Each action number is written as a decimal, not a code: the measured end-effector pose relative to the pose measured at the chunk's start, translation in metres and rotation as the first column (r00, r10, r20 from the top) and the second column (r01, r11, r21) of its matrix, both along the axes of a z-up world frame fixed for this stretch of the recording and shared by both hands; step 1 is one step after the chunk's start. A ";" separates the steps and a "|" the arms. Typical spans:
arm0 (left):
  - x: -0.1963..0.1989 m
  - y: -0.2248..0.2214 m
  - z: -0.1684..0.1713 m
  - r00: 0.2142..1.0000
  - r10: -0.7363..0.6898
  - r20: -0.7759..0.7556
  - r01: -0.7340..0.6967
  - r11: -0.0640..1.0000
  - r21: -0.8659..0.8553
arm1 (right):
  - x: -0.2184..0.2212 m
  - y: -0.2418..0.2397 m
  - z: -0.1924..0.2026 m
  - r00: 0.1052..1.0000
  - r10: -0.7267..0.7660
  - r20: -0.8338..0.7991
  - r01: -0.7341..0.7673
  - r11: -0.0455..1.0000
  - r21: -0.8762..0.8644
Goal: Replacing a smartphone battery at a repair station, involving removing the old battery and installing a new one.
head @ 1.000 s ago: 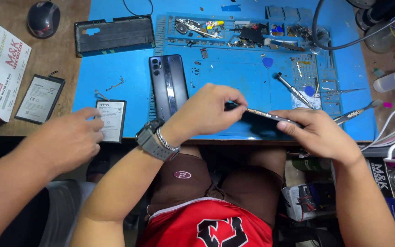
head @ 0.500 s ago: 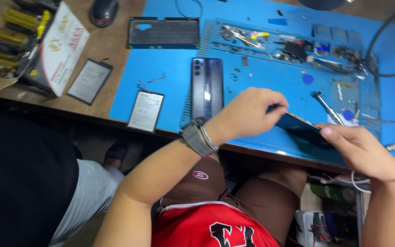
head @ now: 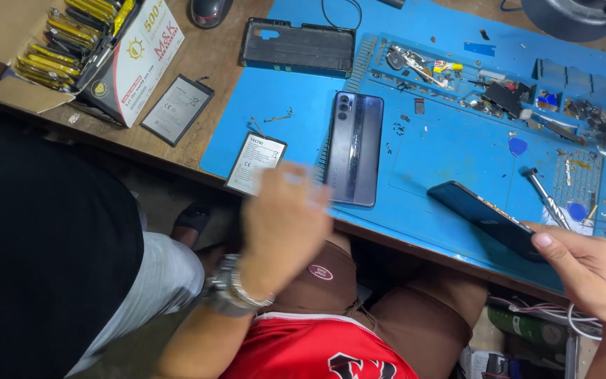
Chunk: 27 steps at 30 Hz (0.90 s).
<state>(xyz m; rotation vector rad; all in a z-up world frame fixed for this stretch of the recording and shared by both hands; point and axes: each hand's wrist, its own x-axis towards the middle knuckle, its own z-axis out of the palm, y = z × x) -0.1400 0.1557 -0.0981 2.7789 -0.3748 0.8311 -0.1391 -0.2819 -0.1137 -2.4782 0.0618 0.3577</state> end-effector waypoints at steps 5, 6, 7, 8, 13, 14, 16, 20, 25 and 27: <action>0.028 0.073 -0.030 0.783 0.442 -0.438 -0.452 0.888 0.088 | 0.001 -0.001 -0.002 1.000 -0.007 0.020 0.008 0.999 -0.040; 0.029 0.080 -0.029 0.745 0.316 -0.588 -0.433 0.899 -0.066 | 0.001 -0.003 -0.003 1.000 -0.015 0.015 0.016 0.998 -0.062; 0.031 0.082 -0.026 0.741 0.320 -0.590 -0.440 0.896 -0.066 | 0.000 -0.005 -0.006 1.000 -0.008 0.011 0.009 0.998 -0.064; 0.036 0.084 -0.021 0.700 0.275 -0.659 -0.460 0.880 -0.121 | 0.001 -0.006 -0.009 0.999 -0.032 0.014 0.033 0.998 -0.051; 0.036 0.075 0.001 0.717 0.019 -0.697 -0.334 0.887 -0.318 | 0.004 -0.002 -0.005 0.999 0.022 0.025 -0.020 0.997 -0.072; 0.034 0.070 0.005 0.747 -0.040 -0.663 -0.327 0.847 -0.419 | 0.004 0.007 0.003 0.999 0.039 0.011 -0.037 0.992 -0.122; 0.032 0.058 0.010 0.774 -0.123 -0.621 -0.291 0.802 -0.521 | 0.000 0.020 0.010 1.000 0.025 -0.002 -0.025 0.984 -0.178; 0.028 0.026 0.016 0.803 -0.441 -0.400 -0.203 0.429 -0.880 | -0.020 0.036 -0.002 0.904 0.291 0.312 -0.256 0.955 -0.150; 0.022 -0.022 -0.012 0.686 -0.699 -0.200 -0.190 0.093 -0.977 | -0.027 0.062 -0.027 0.680 0.458 0.572 -0.204 0.868 -0.453; 0.019 -0.043 -0.021 0.620 -0.772 -0.138 -0.259 -0.035 -0.965 | -0.024 0.061 -0.054 0.575 0.501 0.646 0.002 0.789 -0.614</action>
